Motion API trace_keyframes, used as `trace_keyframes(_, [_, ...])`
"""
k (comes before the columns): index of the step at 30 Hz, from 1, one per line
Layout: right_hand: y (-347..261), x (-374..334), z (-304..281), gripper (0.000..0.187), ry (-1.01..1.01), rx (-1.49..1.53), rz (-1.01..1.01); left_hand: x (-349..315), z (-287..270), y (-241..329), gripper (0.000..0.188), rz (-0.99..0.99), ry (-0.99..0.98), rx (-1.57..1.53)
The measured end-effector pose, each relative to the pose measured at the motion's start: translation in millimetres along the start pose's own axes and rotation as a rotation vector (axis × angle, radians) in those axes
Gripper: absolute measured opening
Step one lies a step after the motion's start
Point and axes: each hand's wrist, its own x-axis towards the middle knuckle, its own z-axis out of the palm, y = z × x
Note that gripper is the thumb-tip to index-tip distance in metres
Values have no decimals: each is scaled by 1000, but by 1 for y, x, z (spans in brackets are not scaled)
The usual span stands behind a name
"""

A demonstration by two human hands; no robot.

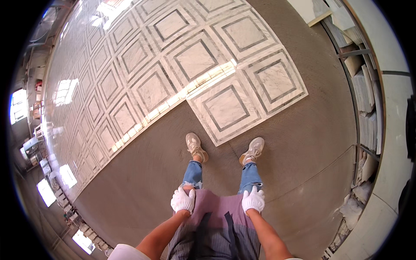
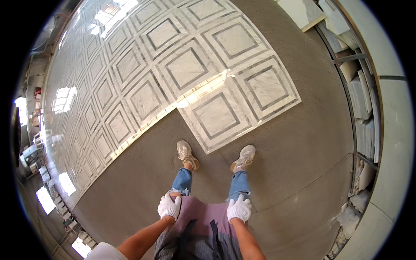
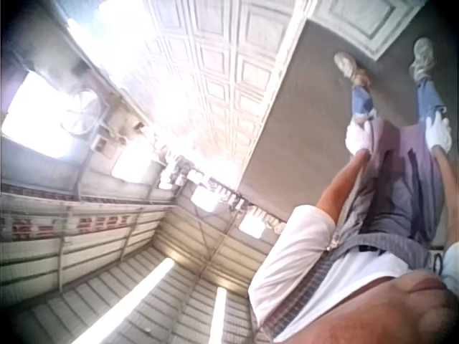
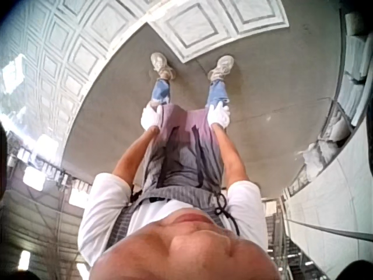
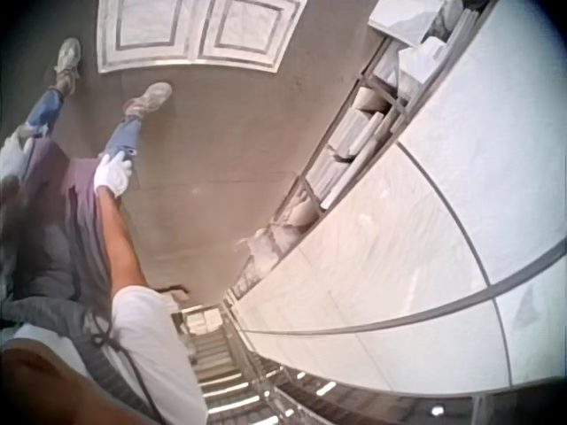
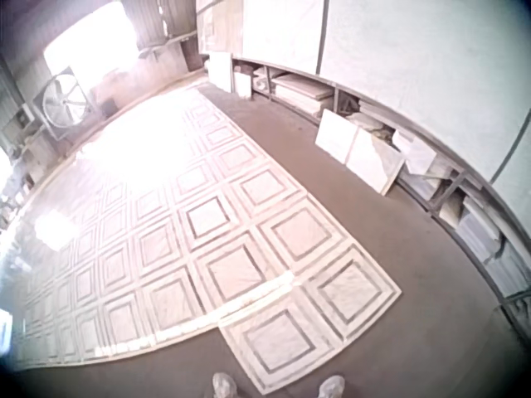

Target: The person carries square tiles with a geometric pattern and places them on the floor to form a continuous tiled surface. They align each tile with adjacent ones and press down to secure placement. A coworker assists by placing additional tiles nearby.

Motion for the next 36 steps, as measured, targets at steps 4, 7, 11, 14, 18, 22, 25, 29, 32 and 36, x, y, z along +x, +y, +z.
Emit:
trace_keyframes(4, [-2, 5, -10, 44, -11, -24, -17, -5, -4, 8, 68, -52, -11, 1])
trace_keyframes(7, [1, 8, -14, 47, -45, 0, -7, -4, -1, 10, 68, -39, -2, 14])
trace_keyframes(11, [0, 8, -15, 48, -53, 22, 4, 0, -3, 11, 69, -14, 4, 26])
trace_keyframes(14, [3, 8, -9, 47, -32, 25, -6, -1, -3, 11, 69, -25, 2, 43])
trace_keyframes(18, [2, 7, -6, 42, -18, -1, -3, -3, -2, 10, 68, -37, -5, 47])
trace_keyframes(22, [2, 8, -6, 43, 5, 12, -5, -1, -3, 11, 67, -4, 28, 30])
trace_keyframes(25, [4, 10, -5, 43, 28, 1, -7, 1, -2, 14, 67, 12, 29, 43])
trace_keyframes(29, [3, 11, -4, 43, 45, 3, -15, 3, -3, 16, 67, -5, 7, 69])
trace_keyframes(32, [3, 10, -4, 43, 43, 10, -18, 3, -3, 16, 68, -5, 6, 63])
trace_keyframes(36, [4, 8, -4, 42, 37, 10, -15, 0, -5, 15, 69, -8, -9, 60])
